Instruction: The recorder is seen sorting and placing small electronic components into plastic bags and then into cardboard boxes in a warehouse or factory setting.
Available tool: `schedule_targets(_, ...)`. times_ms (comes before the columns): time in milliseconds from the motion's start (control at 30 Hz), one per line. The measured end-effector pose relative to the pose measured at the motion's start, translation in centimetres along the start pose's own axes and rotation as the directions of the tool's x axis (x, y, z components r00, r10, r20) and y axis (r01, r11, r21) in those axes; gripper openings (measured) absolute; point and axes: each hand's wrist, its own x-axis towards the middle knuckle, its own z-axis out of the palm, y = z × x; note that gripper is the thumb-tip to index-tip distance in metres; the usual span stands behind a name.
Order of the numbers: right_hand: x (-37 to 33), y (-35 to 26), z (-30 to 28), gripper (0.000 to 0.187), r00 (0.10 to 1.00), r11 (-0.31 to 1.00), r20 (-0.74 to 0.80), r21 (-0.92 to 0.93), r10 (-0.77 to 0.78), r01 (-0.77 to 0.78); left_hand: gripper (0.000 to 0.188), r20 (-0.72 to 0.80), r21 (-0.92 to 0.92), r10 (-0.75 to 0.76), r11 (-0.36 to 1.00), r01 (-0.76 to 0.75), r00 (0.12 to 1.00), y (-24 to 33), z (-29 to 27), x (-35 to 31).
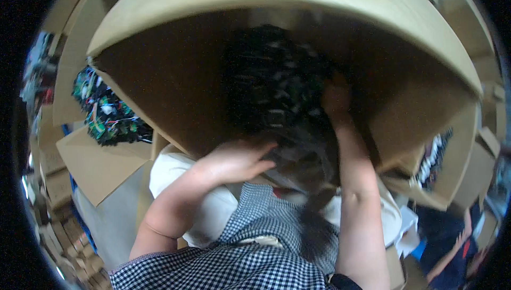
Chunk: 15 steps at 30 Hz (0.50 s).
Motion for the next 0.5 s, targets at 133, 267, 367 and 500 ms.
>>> schedule_targets(133, 3.2, 6.0, 5.8, 0.04, 0.969, 0.867, 0.055, -0.437, -0.239, 0.239, 0.034, 0.011, 0.076, -0.131, 0.989, 0.13, 0.991, -0.9, 0.3, 1.0)
schedule_targets(267, 5.7, 6.5, 7.3, 0.039, 0.959, 0.873, 0.14, -0.398, -0.245, 0.281, 0.03, 0.116, -0.057, -0.232, 0.969, 0.239, 0.966, -0.8, 0.3, 1.6)
schedule_targets(367, 6.6, 5.5, 6.3, 0.029, 0.915, 0.81, 0.366, -0.476, -0.172, 0.343, 0.031, 0.027, -0.017, -0.21, 0.977, 0.211, 0.977, -0.9, 2.4, 1.5)
schedule_targets(500, 5.1, 3.1, 3.3, 0.012, 0.867, 0.747, 0.413, -0.474, -0.28, 0.467, 0.037, 0.031, -0.012, -0.2, 0.98, 0.2, 0.979, -0.7, 1.4, 1.9)
